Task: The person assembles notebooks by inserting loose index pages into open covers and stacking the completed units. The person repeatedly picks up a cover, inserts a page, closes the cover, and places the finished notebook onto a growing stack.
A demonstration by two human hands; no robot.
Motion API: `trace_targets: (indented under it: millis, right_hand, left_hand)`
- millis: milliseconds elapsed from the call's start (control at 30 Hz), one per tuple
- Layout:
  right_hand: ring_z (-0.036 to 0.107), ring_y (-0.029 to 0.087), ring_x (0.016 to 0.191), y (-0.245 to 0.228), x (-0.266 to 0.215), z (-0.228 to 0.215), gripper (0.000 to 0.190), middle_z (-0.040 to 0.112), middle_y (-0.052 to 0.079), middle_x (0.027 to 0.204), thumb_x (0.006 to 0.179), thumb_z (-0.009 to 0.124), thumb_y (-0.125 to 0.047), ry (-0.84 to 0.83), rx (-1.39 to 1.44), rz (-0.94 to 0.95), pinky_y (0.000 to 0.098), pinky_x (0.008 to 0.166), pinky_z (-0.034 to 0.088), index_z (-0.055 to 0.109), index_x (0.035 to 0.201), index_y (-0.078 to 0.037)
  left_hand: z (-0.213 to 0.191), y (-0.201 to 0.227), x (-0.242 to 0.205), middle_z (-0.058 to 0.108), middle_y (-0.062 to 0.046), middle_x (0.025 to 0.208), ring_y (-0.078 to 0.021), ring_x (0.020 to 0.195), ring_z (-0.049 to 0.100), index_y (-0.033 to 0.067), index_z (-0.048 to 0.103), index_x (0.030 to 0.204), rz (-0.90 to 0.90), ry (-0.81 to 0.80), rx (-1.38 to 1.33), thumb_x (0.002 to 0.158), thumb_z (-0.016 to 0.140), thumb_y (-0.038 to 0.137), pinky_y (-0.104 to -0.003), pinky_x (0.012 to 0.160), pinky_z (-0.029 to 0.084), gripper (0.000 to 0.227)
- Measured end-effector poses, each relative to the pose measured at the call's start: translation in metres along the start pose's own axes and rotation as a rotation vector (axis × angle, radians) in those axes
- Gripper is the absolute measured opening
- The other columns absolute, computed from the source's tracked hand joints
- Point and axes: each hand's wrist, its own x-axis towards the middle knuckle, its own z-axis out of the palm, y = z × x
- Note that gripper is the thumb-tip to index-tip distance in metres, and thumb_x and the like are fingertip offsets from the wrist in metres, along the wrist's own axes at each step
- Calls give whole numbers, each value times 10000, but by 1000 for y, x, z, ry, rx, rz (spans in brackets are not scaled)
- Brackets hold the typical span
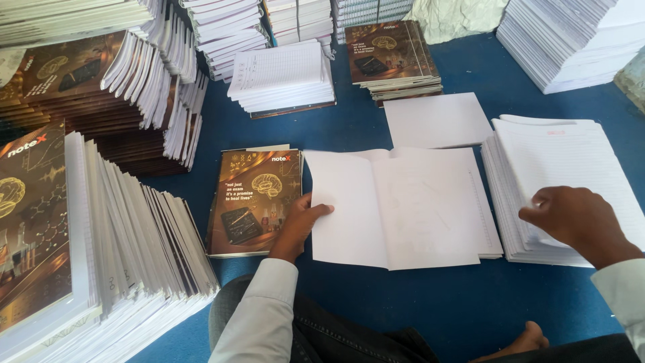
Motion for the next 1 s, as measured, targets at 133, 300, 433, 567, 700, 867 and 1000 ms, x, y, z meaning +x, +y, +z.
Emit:
trace_targets:
  millis: [133,300,433,567,700,867,1000]
  right_hand:
    - [783,269,781,28,27,39,565,836,118,908,943,639,-606,6,73,88,388,771,657,835,1114,-104]
    - [769,313,632,93,83,112,722,773,197,829,953,608,-668,209,37,167,393,551,623,779,1110,16]
    - [735,359,510,115,102,132,877,727,243,701,1004,559,-728,103,80,326,377,434,586,772,981,123]
    - [729,420,507,115,102,133,919,713,282,703,863,690,-745,16,242,414,411,456,594,749,952,169]
    - [753,475,624,106,91,127,978,723,334,815,764,784,-748,-59,461,444,468,625,596,696,1068,178]
    - [736,483,811,89,63,100,980,729,347,959,758,811,-693,-89,645,515,512,759,578,596,1205,153]
    - [757,475,848,85,52,81,688,729,347,1005,921,731,-460,-154,845,499,514,757,608,596,1262,123]
  left_hand:
    - [-2,-1,-1,745,-201,957,-243,795,731,-36,700,1142,-9,25,-38,798,719,181,-336,712,599,407]
    - [-4,-2,-1,756,-188,927,-236,779,739,-25,711,1124,-8,44,-28,806,712,226,-324,703,602,405]
    - [-5,-5,3,746,-176,928,-240,827,728,-29,710,1120,-14,17,-104,812,720,231,-321,751,592,402]
    - [-7,-5,4,727,-181,955,-250,886,714,-37,701,1125,-29,5,-187,807,737,241,-330,776,591,423]
    - [-7,-4,3,724,-201,974,-276,922,729,-34,679,1154,-61,55,-167,781,750,244,-352,798,610,470]
    - [-4,-1,2,729,-205,1000,-280,934,730,-34,670,1198,-48,38,-169,784,744,230,-362,811,612,496]
    - [-2,0,1,732,-218,1022,-277,920,730,-29,663,1215,-65,37,-140,804,734,231,-364,792,609,491]
